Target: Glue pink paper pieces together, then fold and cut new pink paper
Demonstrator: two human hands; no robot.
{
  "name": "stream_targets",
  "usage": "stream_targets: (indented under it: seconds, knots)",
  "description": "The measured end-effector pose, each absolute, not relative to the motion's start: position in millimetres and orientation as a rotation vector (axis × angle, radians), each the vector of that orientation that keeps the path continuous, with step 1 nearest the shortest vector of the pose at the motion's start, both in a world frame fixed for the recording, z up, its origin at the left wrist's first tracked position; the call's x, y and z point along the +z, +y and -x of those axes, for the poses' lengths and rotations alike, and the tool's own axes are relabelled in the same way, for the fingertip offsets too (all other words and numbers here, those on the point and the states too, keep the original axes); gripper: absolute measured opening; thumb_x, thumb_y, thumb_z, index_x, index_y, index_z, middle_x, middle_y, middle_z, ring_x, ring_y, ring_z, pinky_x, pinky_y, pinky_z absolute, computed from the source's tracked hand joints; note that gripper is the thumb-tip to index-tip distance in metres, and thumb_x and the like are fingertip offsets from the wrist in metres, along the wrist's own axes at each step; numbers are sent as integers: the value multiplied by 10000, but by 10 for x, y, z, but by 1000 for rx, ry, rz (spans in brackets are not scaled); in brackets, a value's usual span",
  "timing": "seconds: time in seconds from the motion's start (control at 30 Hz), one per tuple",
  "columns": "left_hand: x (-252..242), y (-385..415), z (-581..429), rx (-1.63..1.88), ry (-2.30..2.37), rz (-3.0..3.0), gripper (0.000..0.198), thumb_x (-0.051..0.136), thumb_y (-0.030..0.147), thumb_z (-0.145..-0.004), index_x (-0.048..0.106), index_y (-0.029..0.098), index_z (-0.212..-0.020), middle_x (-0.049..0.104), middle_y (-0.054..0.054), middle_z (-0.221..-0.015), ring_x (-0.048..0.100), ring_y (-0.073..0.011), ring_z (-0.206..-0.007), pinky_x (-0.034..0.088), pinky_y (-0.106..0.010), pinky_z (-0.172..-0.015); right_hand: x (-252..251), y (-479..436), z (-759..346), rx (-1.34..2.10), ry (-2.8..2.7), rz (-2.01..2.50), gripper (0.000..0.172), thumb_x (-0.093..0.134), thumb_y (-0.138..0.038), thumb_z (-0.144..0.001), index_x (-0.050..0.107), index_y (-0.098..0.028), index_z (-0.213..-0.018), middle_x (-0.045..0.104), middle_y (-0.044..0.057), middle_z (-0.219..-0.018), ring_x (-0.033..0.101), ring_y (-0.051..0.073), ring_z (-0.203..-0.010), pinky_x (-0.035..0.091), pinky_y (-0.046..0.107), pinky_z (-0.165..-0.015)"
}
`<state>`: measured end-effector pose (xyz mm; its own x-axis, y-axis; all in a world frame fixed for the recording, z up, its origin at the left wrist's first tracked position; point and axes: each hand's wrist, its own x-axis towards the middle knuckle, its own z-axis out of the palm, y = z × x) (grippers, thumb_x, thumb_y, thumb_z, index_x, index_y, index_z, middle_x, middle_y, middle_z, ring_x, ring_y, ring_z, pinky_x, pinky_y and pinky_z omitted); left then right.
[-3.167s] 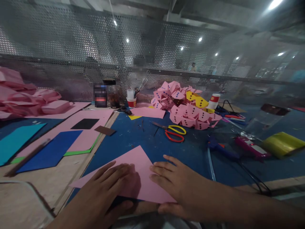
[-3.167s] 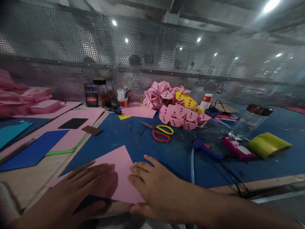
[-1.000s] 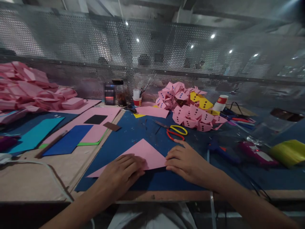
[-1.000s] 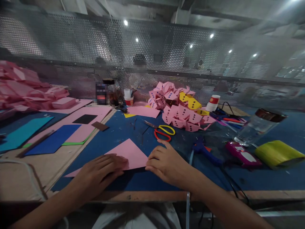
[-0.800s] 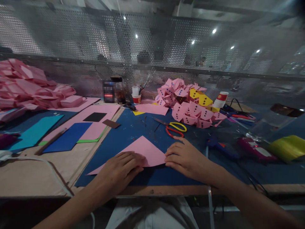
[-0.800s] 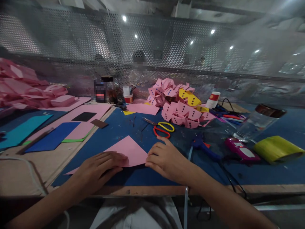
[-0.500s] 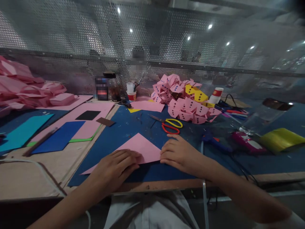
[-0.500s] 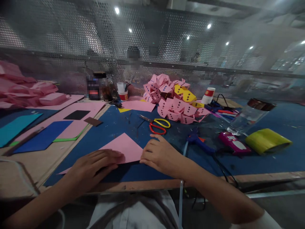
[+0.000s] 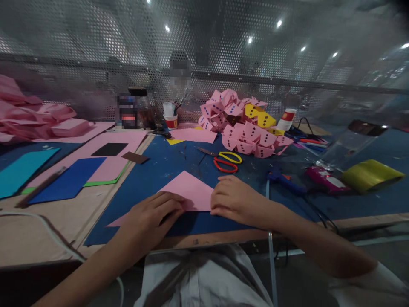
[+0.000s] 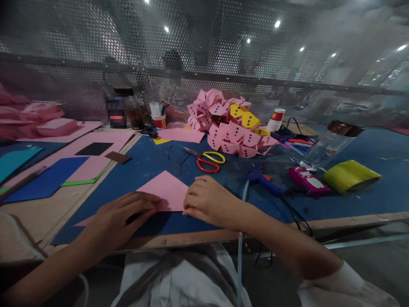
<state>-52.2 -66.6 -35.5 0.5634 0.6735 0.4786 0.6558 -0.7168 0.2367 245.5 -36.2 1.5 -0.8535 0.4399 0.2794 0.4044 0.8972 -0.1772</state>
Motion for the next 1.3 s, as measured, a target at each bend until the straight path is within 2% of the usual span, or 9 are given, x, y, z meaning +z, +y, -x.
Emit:
stream_targets:
  seconds: [0.13, 0.27, 0.5, 0.73, 1.0, 1.3]
  knots:
    - [-365, -670, 510, 829, 1233, -2697, 235, 530, 354, -1056, 741, 257, -1089, 801, -27, -1132, 742, -209, -1051, 577, -330, -914, -3, -360, -2398, 166, -2741, 648, 212, 658, -379, -1023, 707, -173, -1034, 753, 73, -1068, 642, 215, -1057, 403, 383, -1033]
    - [-381, -686, 511, 864, 1242, -2647, 228, 550, 376, -1046, 745, 263, -1078, 803, -35, -1128, 745, -222, -1052, 584, -341, -917, -45, -343, -2371, 98, -2766, 662, 166, 608, -299, -1053, 710, -169, -1054, 744, 77, -1076, 642, 216, -1073, 406, 383, -1007]
    - [-401, -733, 532, 937, 1286, -2526, 292, 576, 505, -1021, 767, 286, -990, 801, -30, -1149, 751, -239, -1047, 603, -354, -882, -22, -355, -2347, 158, -2731, 736, 139, 659, -291, -1025, 693, -166, -975, 737, 65, -1025, 647, 206, -1004, 404, 356, -929]
    - [-411, -707, 517, 965, 1246, -2451, 266, 569, 446, -1034, 758, 265, -986, 798, -43, -1130, 745, -226, -1046, 599, -350, -893, 94, -395, -2273, 164, -2781, 797, 123, 686, -276, -1006, 697, -160, -969, 731, 63, -1016, 636, 205, -966, 391, 354, -898]
    - [-389, -721, 501, 991, 1249, -2427, 262, 582, 455, -1025, 738, 249, -983, 791, -54, -1112, 740, -221, -1013, 594, -347, -867, 68, -383, -2130, 127, -2800, 768, 137, 666, -296, -1020, 698, -166, -992, 727, 63, -1024, 622, 207, -943, 373, 356, -851]
    - [-385, -650, 529, 895, 1286, -2547, 252, 595, 448, -1015, 761, 261, -983, 788, -47, -1141, 712, -255, -1056, 568, -403, -910, 48, -348, -2147, 216, -2757, 827, 126, 659, -272, -1016, 699, -165, -963, 711, 72, -1050, 609, 207, -963, 383, 349, -836]
